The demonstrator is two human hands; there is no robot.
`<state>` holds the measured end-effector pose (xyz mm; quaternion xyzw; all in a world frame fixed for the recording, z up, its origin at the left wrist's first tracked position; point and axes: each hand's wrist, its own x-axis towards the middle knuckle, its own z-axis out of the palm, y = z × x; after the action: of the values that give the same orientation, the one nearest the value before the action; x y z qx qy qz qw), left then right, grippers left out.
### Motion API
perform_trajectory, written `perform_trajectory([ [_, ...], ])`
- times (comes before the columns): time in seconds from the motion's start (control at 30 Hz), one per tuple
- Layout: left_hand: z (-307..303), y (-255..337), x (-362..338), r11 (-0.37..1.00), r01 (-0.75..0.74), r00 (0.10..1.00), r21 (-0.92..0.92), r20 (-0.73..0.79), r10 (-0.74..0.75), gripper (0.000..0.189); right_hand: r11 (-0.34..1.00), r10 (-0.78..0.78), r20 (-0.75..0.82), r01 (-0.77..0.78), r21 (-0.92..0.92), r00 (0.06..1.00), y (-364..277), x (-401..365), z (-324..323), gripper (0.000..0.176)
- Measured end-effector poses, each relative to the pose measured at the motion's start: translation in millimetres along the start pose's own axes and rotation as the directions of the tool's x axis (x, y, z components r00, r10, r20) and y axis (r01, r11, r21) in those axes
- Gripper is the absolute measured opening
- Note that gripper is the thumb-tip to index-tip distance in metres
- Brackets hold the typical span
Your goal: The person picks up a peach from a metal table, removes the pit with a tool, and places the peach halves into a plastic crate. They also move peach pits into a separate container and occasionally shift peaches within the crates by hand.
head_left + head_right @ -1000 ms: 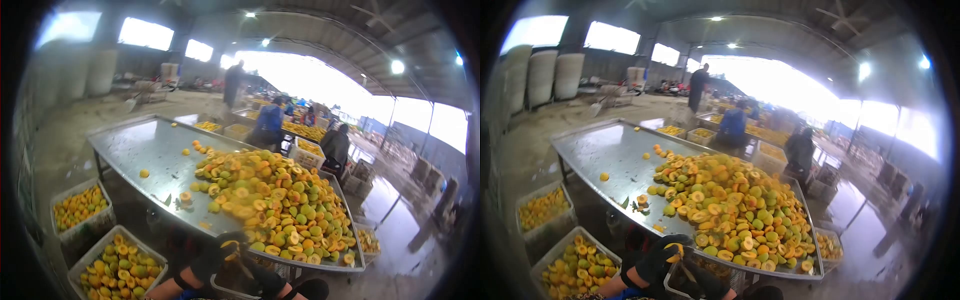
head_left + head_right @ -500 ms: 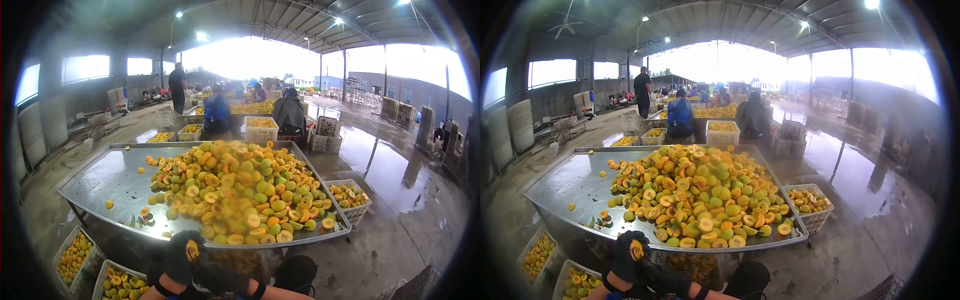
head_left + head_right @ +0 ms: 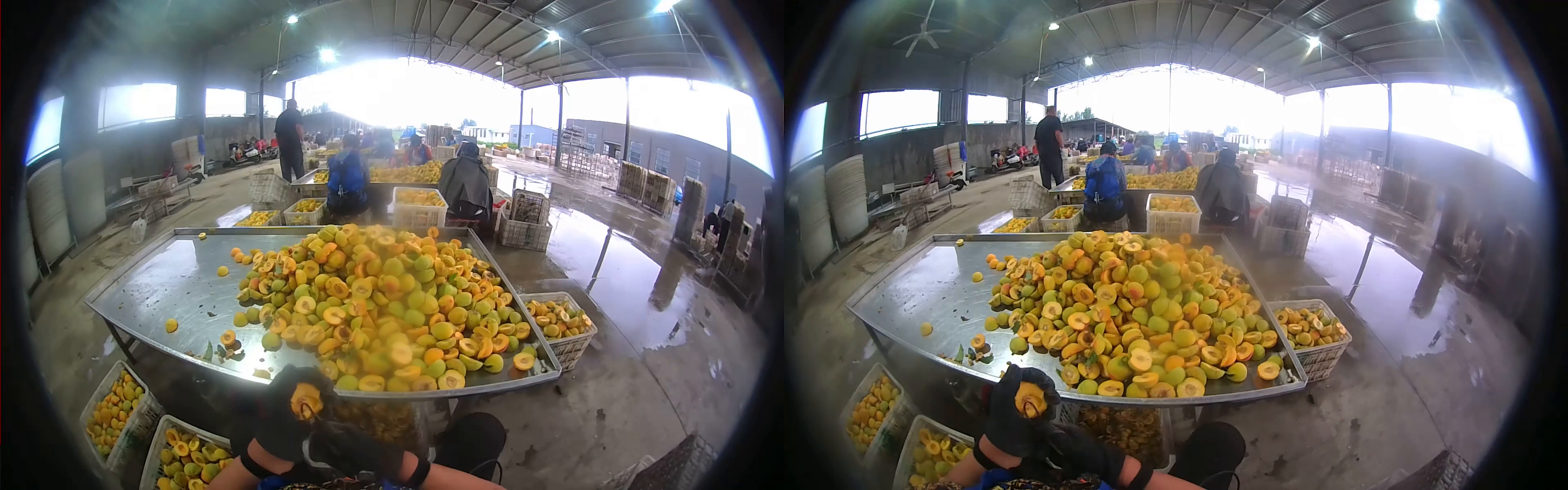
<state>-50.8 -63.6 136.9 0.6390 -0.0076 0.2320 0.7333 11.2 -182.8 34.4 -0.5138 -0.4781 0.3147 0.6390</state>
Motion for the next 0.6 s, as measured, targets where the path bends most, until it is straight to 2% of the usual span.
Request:
perform_trajectory([
  [0.07, -4.2, -3.4, -1.4, 0.988, 0.037, 0.998, -0.147, -0.048, -0.044, 0.035, 0.987, 0.148, 0.055, -0.151, 0.051, 0.987, 6.5, 2.5, -4.9, 0.04],
  [0.1, -8.1, -22.2, 3.2, 0.993, -0.056, 0.991, -0.102, -0.125, 0.043, 0.034, 0.967, 0.242, 0.053, -0.245, 0.075, 0.969, 6.8, 3.8, -8.2, 0.04],
  [0.13, -12.7, -41.3, 7.5, 0.988, -0.144, 0.971, -0.049, -0.199, 0.132, 0.033, 0.988, 0.123, -0.013, -0.124, -0.093, 0.992, 0.0, 4.8, -8.3, 0.041],
  [0.17, -15.8, -38.8, 10.5, 0.987, -0.16, 0.975, -0.01, -0.159, 0.157, 0.028, 0.961, 0.003, -0.079, -0.024, -0.274, 0.997, -11.3, 6.2, -7.1, 0.042],
  [0.2, -18.9, -36.5, 13.3, 0.983, -0.179, 0.976, 0.027, -0.118, 0.181, 0.025, 0.747, -0.353, -0.068, 0.237, -0.621, 0.933, -25.8, 8.0, -5.3, 0.043],
  [0.23, -21.9, -33.9, 15.8, 0.978, -0.201, 0.976, 0.063, -0.077, 0.206, 0.027, 0.562, -0.446, -0.004, 0.277, -0.779, 0.895, -19.2, 8.6, -9.4, 0.044],
  [0.27, -22.8, -25.0, 18.6, 0.883, -0.336, 0.935, 0.328, 0.0, 0.356, 0.03, 0.346, -0.533, 0.06, 0.283, -0.895, 0.844, -13.2, 8.7, -12.8, 0.044],
  [0.3, -25.1, -14.7, 20.4, 0.627, -0.443, 0.856, 0.64, 0.095, 0.508, 0.03, 0.314, -0.437, 0.069, 0.224, -0.923, 0.897, -1.7, 3.4, -19.5, 0.042],
  [0.33, -30.5, -23.2, 22.7, 0.596, -0.459, 0.841, 0.659, 0.105, 0.531, 0.035, 0.268, -0.336, 0.077, 0.174, -0.948, 0.939, 9.6, -2.2, -26.1, 0.04],
  [0.4, -41.3, -39.8, 28.7, 0.53, -0.487, 0.807, 0.694, 0.126, 0.577, 0.043, 0.717, -0.137, -0.167, -0.019, -0.697, 0.976, -9.6, 4.1, -19.4, 0.033],
  [0.43, -31.7, -32.8, 22.2, 0.936, -0.318, 0.948, 0.151, 0.024, 0.318, 0.052, 0.877, 0.103, -0.312, -0.234, -0.42, 0.944, -38.1, 9.2, -4.4, 0.033],
  [0.47, -30.6, -35.2, 21.8, 0.934, -0.328, 0.944, 0.142, 0.025, 0.328, 0.054, 0.912, 0.334, -0.432, -0.403, -0.075, 0.837, -66.2, 14.6, 10.4, 0.038],
  [0.5, -30.8, -37.9, 21.6, 0.93, -0.347, 0.938, 0.125, 0.032, 0.346, 0.057, 0.905, 0.346, -0.416, -0.416, -0.087, 0.841, -64.1, 16.9, 11.7, 0.038],
  [0.53, -32.7, -42.3, 21.3, 0.969, -0.197, 0.98, -0.148, -0.009, 0.198, 0.056, 0.899, 0.352, -0.405, -0.425, -0.106, 0.844, -63.1, 17.8, 10.1, 0.037],
  [0.57, -34.9, -47.0, 23.4, 0.909, -0.046, 0.999, -0.415, -0.006, 0.048, 0.055, 0.893, 0.353, -0.395, -0.431, -0.129, 0.848, -62.6, 19.2, 8.7, 0.037],
  [0.6, -36.7, -49.6, 25.1, 0.757, 0.095, 0.995, -0.646, 0.04, -0.091, 0.054, 0.903, 0.336, -0.405, -0.413, -0.119, 0.85, -57.6, 21.7, 9.2, 0.038],
])
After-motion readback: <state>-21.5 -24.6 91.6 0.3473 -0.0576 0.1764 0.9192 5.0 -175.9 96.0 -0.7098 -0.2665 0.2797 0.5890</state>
